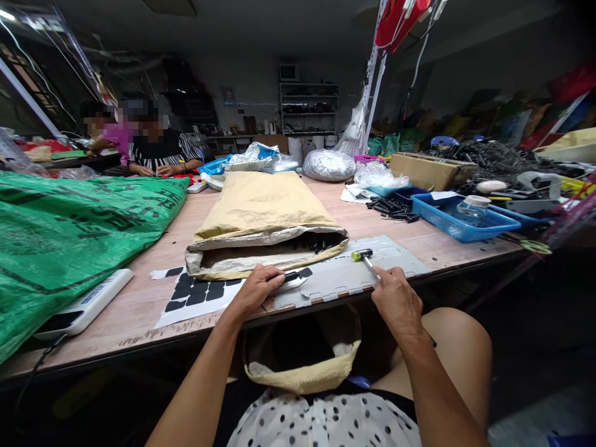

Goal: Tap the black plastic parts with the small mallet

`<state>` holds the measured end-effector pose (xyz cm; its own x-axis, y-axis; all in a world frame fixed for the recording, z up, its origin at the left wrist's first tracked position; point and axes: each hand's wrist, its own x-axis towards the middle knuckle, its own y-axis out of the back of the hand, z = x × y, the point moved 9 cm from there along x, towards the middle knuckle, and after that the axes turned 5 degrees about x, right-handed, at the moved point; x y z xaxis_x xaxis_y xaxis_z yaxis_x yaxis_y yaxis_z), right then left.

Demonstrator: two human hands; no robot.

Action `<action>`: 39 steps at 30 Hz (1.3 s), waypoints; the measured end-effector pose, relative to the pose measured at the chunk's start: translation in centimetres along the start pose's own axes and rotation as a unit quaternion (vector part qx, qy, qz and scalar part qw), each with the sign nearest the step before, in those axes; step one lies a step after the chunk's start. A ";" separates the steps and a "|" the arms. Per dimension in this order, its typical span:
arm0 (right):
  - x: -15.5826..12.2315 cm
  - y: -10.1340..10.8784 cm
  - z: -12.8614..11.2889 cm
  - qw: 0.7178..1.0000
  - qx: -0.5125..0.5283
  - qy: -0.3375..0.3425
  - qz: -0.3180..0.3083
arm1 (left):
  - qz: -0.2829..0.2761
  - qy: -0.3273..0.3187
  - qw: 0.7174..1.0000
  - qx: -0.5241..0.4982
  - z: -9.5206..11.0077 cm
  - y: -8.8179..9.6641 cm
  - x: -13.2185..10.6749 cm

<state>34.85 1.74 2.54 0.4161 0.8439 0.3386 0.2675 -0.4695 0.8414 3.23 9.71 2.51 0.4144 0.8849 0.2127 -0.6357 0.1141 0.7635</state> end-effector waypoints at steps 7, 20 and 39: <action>0.0 0.0 0.0 1.000 -0.001 0.002 -0.002 | 0.007 -0.035 0.998 0.056 2.5 0.1 -1.2; 0.1 -0.1 0.2 1.000 -0.001 0.009 -0.002 | -0.210 0.053 0.947 0.237 2.2 -12.5 -10.5; -0.2 0.3 -0.1 1.000 -0.005 0.018 0.019 | 0.108 0.230 0.952 0.169 3.1 -2.9 13.4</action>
<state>34.75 1.43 2.76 0.3949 0.8340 0.3854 0.2434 -0.4995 0.8314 12.62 19.88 5.01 -0.0809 0.9842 0.1577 -0.3950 -0.1769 0.9015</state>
